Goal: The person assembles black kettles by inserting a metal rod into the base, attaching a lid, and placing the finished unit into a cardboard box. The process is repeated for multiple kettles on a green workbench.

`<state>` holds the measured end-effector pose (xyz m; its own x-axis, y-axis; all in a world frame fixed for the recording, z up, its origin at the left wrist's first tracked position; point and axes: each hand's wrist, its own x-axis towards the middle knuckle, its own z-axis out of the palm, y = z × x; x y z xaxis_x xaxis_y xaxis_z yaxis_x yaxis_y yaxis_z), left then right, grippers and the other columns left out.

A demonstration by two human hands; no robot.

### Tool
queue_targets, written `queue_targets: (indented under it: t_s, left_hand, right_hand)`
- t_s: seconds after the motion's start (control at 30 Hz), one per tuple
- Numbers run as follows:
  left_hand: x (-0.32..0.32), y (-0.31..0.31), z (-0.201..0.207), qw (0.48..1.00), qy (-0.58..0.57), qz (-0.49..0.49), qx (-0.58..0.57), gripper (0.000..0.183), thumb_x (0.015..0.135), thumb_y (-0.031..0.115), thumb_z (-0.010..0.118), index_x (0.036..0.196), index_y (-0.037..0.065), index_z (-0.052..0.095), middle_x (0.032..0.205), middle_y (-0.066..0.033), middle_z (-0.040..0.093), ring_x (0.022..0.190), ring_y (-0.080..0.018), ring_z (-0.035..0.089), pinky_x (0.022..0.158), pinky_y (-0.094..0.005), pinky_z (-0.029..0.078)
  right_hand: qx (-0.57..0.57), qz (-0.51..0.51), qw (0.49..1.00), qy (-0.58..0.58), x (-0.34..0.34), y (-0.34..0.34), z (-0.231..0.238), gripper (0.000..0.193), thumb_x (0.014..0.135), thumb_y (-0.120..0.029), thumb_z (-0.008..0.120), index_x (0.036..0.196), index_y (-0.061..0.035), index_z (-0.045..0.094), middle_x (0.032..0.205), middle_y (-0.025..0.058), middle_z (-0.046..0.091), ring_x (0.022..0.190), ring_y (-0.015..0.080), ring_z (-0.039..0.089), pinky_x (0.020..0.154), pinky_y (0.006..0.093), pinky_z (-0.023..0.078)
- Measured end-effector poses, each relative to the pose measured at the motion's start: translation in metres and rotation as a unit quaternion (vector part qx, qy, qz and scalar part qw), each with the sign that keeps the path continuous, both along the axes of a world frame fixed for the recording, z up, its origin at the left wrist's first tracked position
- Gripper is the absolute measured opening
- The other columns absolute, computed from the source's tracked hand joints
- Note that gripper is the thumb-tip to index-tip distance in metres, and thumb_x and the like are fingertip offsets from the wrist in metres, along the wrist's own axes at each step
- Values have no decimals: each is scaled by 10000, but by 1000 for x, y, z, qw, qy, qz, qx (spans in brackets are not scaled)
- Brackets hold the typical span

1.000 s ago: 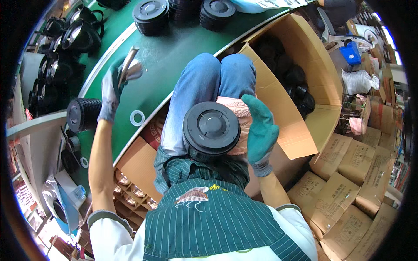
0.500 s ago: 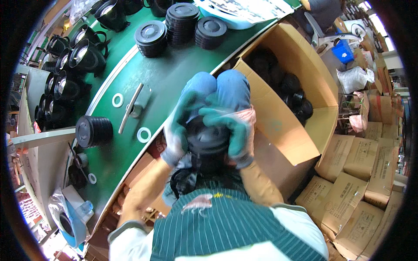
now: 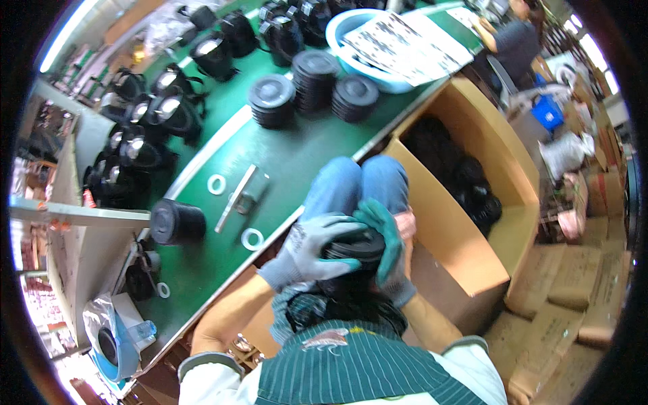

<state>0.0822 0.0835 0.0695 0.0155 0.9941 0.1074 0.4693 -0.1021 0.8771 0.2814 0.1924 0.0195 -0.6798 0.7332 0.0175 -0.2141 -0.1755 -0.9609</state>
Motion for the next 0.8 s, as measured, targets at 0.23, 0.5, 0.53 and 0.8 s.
queue_targets:
  t_s: [0.23,0.5,0.53,0.8]
  left_hand:
    - [-16,42,-28,805,-477,343,-78,483,1079,468,548,1250,56,732,1131,-88,763,1036,-188,709,917,-340,561]
    - [-52,59,-74,505,-722,459,-111,993,957,704,595,1623,40,275,1648,-167,329,1474,-364,422,1115,-581,482]
    - [-46,47,-77,563,-685,454,-85,976,962,662,620,1625,36,270,1651,-169,328,1473,-360,426,1141,-558,462]
    - [4,-77,-27,929,-316,194,9,1319,648,359,980,1651,3,200,1676,-170,326,1541,-278,354,1280,-452,270]
  right_hand:
    - [194,-61,979,-18,-4,4,39,966,996,-649,565,1647,-20,229,1582,188,434,1422,310,475,1214,438,353]
    - [604,282,693,-274,1,12,73,803,833,-699,705,1436,-176,620,1524,209,499,1405,443,467,1184,577,342]
    - [605,282,699,-258,2,10,73,752,854,-666,704,1408,-161,643,1531,218,493,1403,446,467,1185,571,343]
    - [172,104,960,-194,42,45,75,570,964,-375,746,1345,39,655,1504,215,565,1357,374,567,1150,468,433]
